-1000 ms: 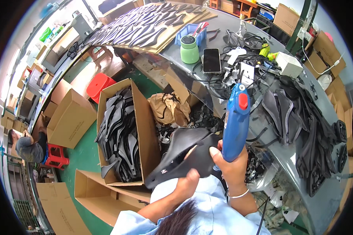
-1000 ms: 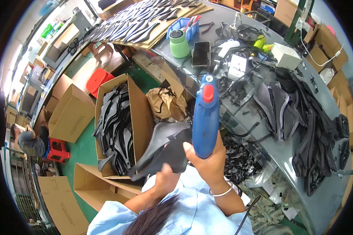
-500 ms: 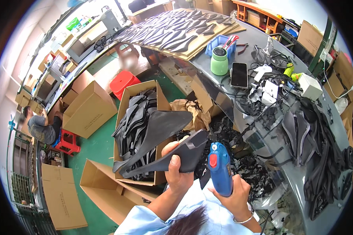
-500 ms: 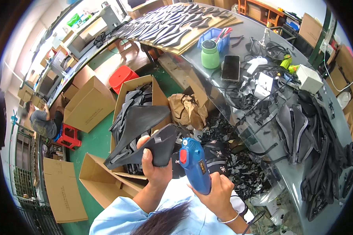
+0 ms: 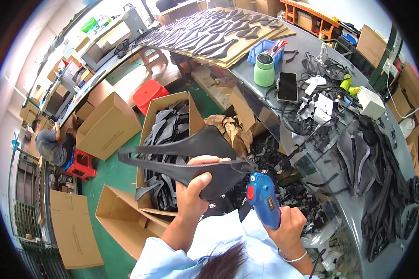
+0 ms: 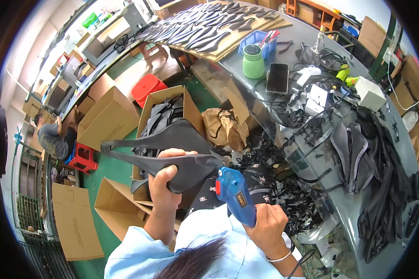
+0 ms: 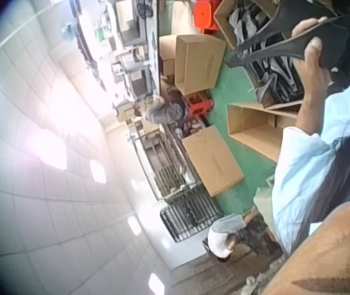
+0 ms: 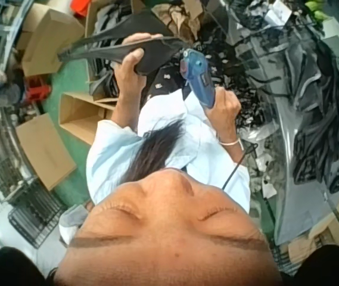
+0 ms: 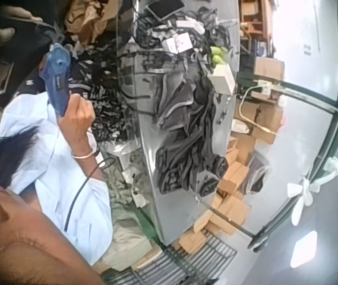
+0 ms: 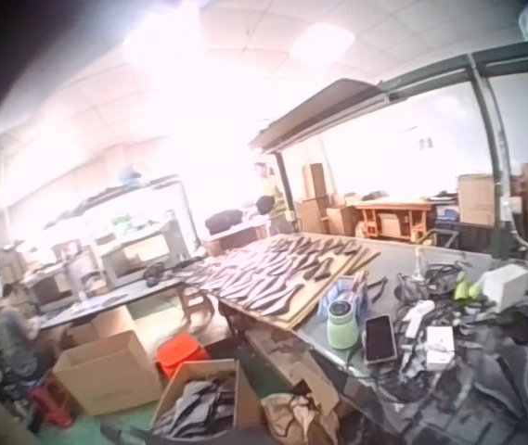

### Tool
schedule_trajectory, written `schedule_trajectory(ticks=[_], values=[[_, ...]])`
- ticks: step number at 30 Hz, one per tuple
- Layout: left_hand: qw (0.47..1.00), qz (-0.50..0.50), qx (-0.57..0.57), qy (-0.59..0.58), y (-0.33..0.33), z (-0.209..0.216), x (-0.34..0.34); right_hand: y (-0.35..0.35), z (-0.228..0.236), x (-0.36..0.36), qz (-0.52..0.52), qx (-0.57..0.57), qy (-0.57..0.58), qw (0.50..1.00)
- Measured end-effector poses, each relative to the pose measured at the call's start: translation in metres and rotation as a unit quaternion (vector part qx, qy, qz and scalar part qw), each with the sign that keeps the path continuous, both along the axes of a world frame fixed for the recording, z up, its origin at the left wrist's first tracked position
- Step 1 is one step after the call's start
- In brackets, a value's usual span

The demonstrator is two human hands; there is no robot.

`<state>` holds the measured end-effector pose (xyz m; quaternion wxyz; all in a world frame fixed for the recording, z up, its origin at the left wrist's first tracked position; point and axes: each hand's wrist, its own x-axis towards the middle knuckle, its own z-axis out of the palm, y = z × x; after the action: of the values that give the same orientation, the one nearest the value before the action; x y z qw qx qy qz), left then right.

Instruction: The person uses a blue hot glue gun to apply adhesive to the edges of black, flexible parts. They pick up parts from a cardboard box, apply glue to specific seams, and place the finished items onto a pile on the table. The process is repeated continuously throughout the clip.

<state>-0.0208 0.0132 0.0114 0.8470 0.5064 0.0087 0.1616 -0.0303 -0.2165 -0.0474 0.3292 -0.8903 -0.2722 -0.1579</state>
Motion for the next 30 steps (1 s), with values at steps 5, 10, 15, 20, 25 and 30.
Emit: schedule_trajectory(ticks=[5,10,15,20,25,30], values=[[0.997,-0.042,0.032,0.056,0.002,0.012,-0.001,-0.001,-0.004,0.002,0.005,-0.018,-0.040,0.999],[0.992,-0.057,0.073,0.083,-0.002,0.018,-0.005,0.001,-0.006,0.000,0.008,-0.008,-0.043,0.999],[0.987,-0.041,0.121,0.093,0.003,0.008,-0.010,0.006,-0.005,-0.003,0.030,0.006,-0.037,0.999],[0.981,0.054,0.081,0.165,0.038,-0.028,-0.035,0.006,-0.012,-0.010,0.035,-0.013,0.019,0.999],[0.918,0.280,-0.071,0.271,0.115,-0.113,-0.103,0.007,-0.028,-0.015,0.038,-0.062,0.082,0.994],[0.758,0.573,-0.173,0.260,0.189,-0.231,-0.230,0.015,-0.030,-0.021,0.065,-0.088,0.118,0.987]])
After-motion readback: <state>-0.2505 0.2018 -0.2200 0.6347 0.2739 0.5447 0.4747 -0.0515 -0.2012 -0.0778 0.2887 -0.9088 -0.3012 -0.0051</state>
